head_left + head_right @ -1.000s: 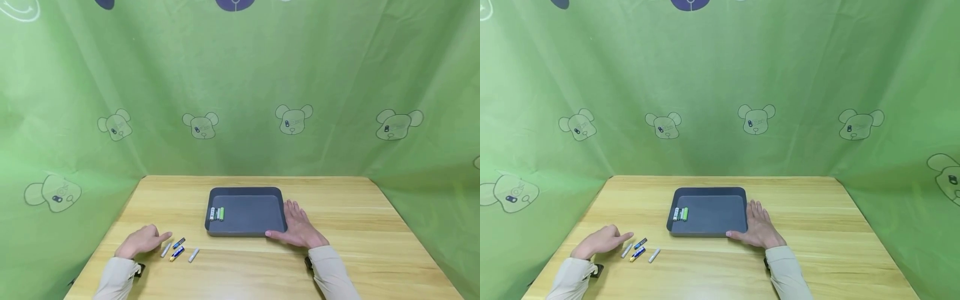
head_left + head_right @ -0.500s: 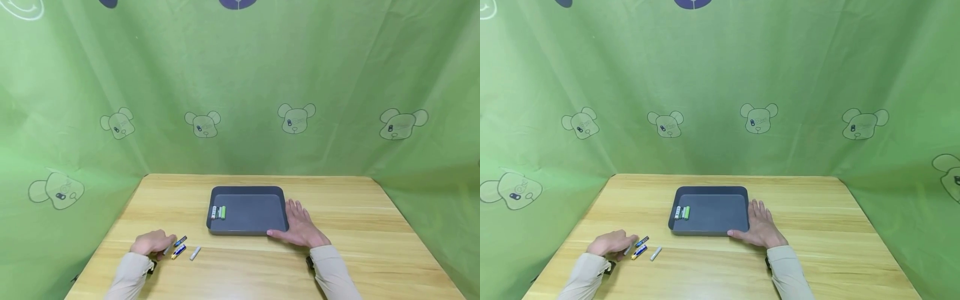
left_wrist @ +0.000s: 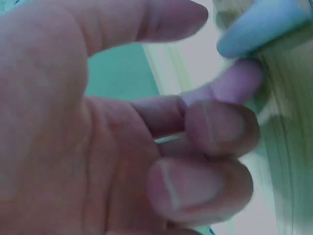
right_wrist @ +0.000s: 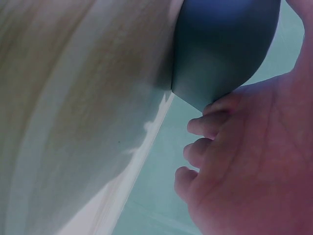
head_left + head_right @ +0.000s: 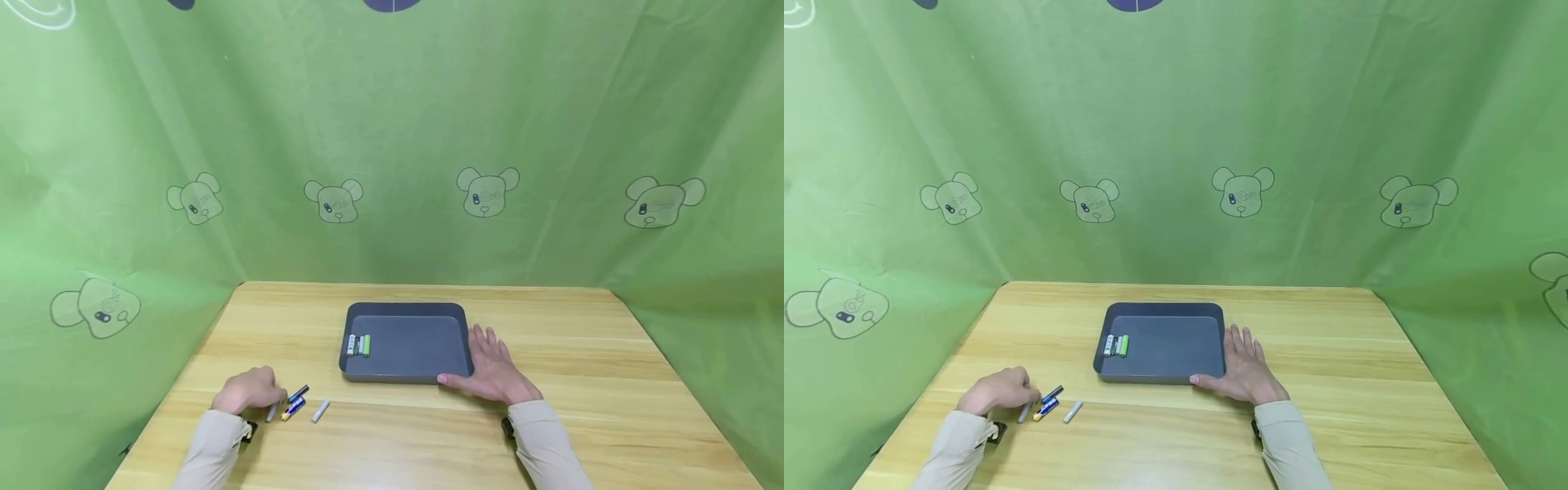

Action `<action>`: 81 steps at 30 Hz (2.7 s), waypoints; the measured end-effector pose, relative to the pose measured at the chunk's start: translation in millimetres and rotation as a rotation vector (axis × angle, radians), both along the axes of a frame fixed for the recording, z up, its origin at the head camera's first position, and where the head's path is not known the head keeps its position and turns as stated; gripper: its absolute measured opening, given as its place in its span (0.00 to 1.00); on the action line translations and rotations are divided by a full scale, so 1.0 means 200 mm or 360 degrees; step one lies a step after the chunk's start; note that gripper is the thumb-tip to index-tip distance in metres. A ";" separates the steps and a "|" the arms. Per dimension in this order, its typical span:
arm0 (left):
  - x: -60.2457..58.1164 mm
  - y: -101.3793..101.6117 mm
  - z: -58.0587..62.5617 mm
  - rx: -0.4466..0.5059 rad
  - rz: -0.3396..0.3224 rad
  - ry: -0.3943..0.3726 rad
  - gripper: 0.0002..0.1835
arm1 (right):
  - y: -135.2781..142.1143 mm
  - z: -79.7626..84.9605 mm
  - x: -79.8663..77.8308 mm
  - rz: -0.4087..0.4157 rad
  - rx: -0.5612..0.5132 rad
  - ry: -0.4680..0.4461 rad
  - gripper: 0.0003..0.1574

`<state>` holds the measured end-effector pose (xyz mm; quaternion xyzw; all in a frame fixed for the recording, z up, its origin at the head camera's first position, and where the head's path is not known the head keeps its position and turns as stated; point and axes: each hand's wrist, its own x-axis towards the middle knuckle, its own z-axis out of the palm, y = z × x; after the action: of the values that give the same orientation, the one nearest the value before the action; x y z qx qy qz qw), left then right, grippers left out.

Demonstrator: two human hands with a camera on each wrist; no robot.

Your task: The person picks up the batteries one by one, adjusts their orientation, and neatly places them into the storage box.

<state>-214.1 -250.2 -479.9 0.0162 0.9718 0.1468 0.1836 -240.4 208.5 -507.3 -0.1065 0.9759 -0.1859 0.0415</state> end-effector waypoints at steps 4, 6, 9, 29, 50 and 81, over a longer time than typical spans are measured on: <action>0.00 0.00 0.00 0.0048 -0.0061 0.0006 0.12 | 0.00 0.00 0.00 0.0001 -0.0008 0.0006 0.82; -0.01 0.01 -0.01 0.0063 -0.0099 0.0053 0.11 | 0.00 -0.01 0.00 0.0000 -0.0007 0.0006 0.82; -0.04 0.01 -0.03 0.0090 -0.0214 0.0174 0.08 | 0.01 -0.02 0.00 -0.0003 -0.0012 0.0009 0.82; -0.10 -0.08 -0.11 -0.0018 -0.0182 0.0541 0.35 | 0.00 -0.01 0.00 -0.0007 -0.0013 0.0002 0.82; -0.10 -0.05 -0.11 -0.0039 -0.0120 0.0579 0.23 | 0.00 0.01 -0.01 -0.0010 0.0003 -0.0014 0.81; -0.26 0.08 -0.04 0.0273 -0.0298 0.0898 0.22 | 0.00 -0.02 0.00 0.0010 0.0056 0.0088 0.83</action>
<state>-266.8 -234.2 -488.4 0.1612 0.9628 0.2005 -0.0827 -239.9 208.1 -511.2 -0.1138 0.9794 -0.1657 0.0169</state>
